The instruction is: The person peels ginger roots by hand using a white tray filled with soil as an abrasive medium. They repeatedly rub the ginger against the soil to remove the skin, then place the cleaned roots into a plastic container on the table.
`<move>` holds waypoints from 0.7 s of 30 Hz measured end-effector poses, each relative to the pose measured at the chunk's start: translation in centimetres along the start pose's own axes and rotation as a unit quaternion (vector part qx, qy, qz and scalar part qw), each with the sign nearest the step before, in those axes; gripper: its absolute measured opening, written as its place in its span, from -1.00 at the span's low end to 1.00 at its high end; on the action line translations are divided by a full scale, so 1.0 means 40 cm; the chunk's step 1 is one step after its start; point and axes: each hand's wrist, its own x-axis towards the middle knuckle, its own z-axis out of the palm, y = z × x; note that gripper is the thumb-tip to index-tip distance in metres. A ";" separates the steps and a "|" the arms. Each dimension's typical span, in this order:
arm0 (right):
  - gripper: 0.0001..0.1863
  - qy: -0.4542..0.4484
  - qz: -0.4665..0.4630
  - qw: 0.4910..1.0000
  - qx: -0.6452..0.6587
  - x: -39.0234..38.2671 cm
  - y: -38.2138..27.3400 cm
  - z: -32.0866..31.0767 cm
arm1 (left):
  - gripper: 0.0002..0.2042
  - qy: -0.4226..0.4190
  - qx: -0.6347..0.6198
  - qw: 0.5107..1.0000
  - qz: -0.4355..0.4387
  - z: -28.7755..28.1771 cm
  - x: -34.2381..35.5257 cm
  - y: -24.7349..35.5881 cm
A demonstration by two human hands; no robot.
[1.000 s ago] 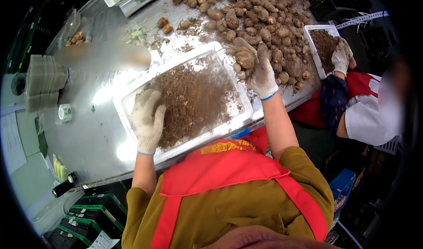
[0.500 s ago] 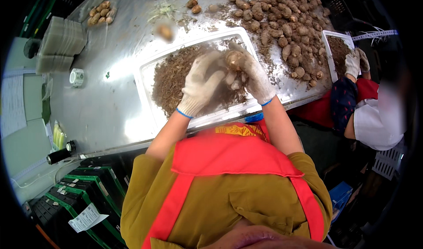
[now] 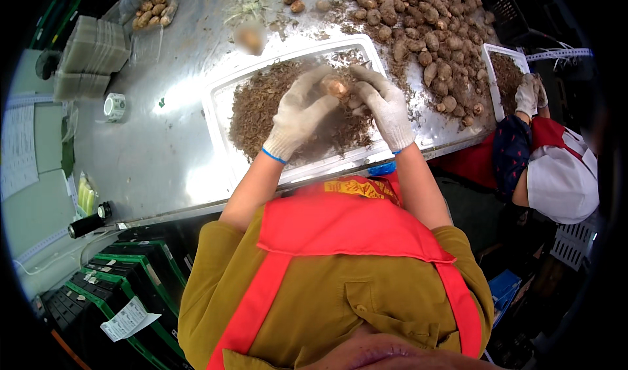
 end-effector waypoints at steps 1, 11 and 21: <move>-0.54 0.035 -0.011 0.999 -0.008 -0.005 -0.019 0.008 | -0.38 -0.001 0.010 1.000 0.001 -0.002 0.001 0.001; -0.82 0.059 -0.257 0.921 -0.288 -0.024 -0.039 0.049 | -0.31 -0.015 0.054 0.998 0.009 0.001 -0.011 0.024; -0.75 0.061 -0.144 0.947 -0.281 0.009 -0.005 -0.005 | -0.09 -0.044 -0.059 0.997 0.022 -0.003 -0.028 0.031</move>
